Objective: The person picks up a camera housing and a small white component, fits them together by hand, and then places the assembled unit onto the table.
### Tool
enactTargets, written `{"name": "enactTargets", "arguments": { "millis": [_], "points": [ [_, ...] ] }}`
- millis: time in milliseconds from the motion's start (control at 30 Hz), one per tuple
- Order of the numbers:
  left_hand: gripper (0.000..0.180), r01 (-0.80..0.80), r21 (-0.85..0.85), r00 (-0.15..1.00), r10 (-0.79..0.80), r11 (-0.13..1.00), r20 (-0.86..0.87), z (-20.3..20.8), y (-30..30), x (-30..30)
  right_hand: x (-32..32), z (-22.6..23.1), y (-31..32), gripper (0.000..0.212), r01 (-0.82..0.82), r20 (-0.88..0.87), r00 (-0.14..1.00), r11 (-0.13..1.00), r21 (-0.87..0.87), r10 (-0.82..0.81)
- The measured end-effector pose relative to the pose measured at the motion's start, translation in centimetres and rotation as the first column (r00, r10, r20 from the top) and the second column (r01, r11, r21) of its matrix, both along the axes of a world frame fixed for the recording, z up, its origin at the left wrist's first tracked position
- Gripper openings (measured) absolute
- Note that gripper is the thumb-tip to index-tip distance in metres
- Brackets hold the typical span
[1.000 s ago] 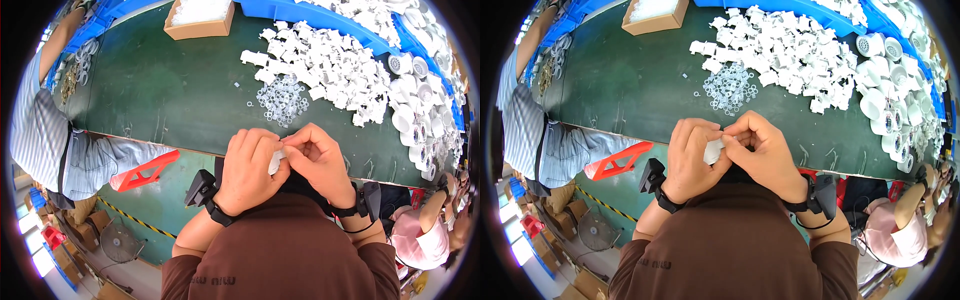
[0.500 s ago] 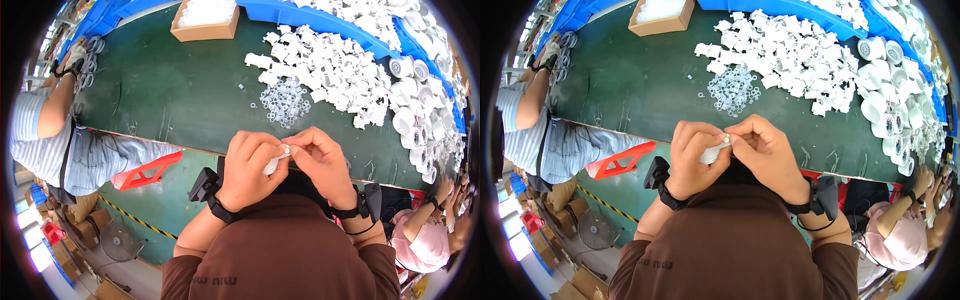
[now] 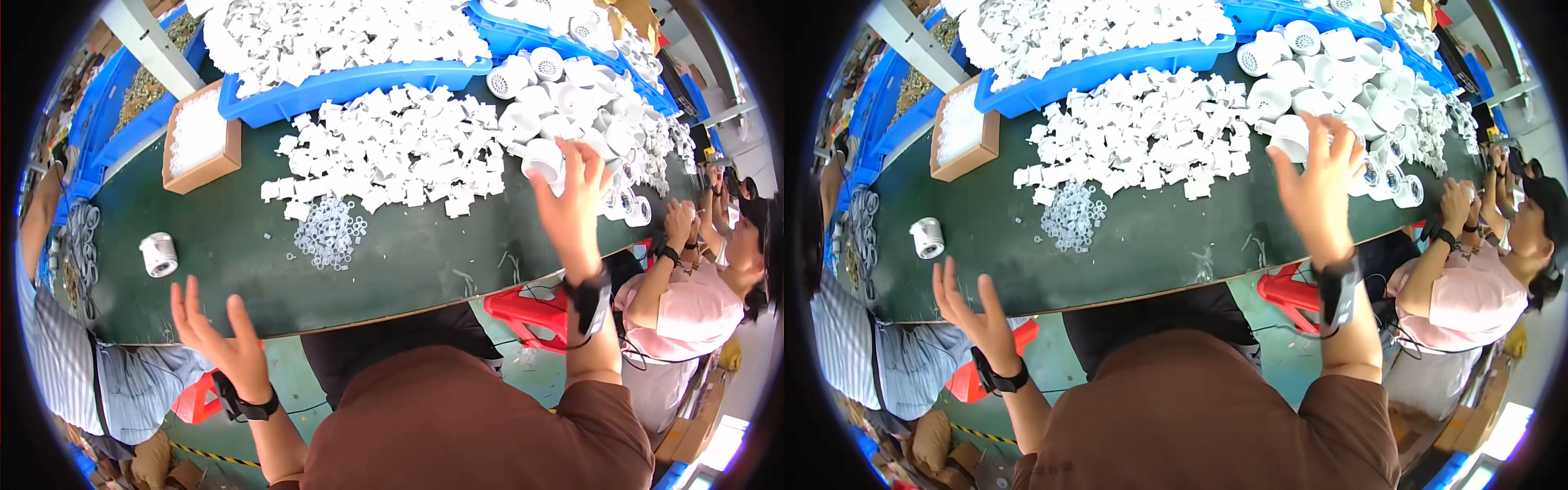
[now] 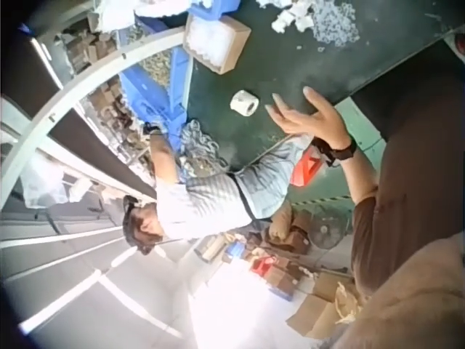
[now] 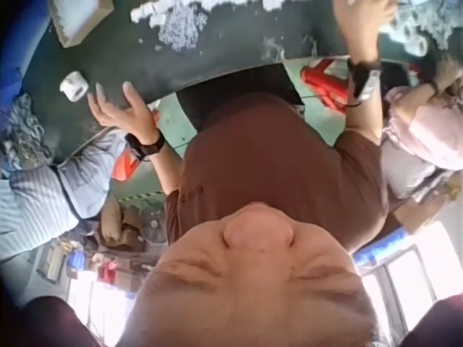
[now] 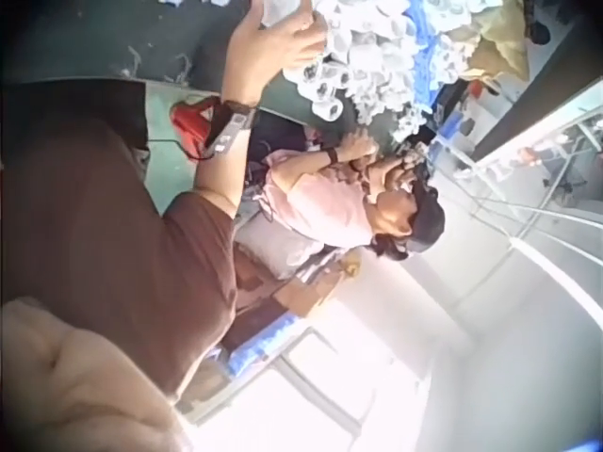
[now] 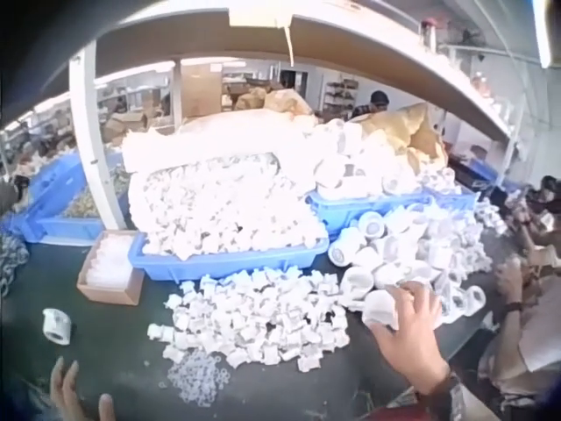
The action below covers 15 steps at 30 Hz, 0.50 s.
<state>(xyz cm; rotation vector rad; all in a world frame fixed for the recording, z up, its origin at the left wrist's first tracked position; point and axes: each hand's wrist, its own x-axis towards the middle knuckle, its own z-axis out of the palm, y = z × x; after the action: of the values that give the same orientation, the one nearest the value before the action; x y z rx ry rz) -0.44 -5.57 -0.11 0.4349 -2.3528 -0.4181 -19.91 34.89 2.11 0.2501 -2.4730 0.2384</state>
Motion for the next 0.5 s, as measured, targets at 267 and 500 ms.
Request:
{"name": "enactTargets", "arguments": {
  "millis": [267,500],
  "points": [
    [0.042,0.123,0.130,0.989,-0.132,0.984,0.063,0.1,3.9,-0.1,-1.5,-0.8,2.2,0.037,-0.018,0.180,0.984,0.998,0.061,0.007],
    [0.032,0.205,0.298,0.969,-0.237,0.932,0.075,-0.2,5.3,0.0,-0.5,-2.0,0.5,0.023,-0.063,0.230,0.966,0.973,-0.221,0.115]
  ]
}}
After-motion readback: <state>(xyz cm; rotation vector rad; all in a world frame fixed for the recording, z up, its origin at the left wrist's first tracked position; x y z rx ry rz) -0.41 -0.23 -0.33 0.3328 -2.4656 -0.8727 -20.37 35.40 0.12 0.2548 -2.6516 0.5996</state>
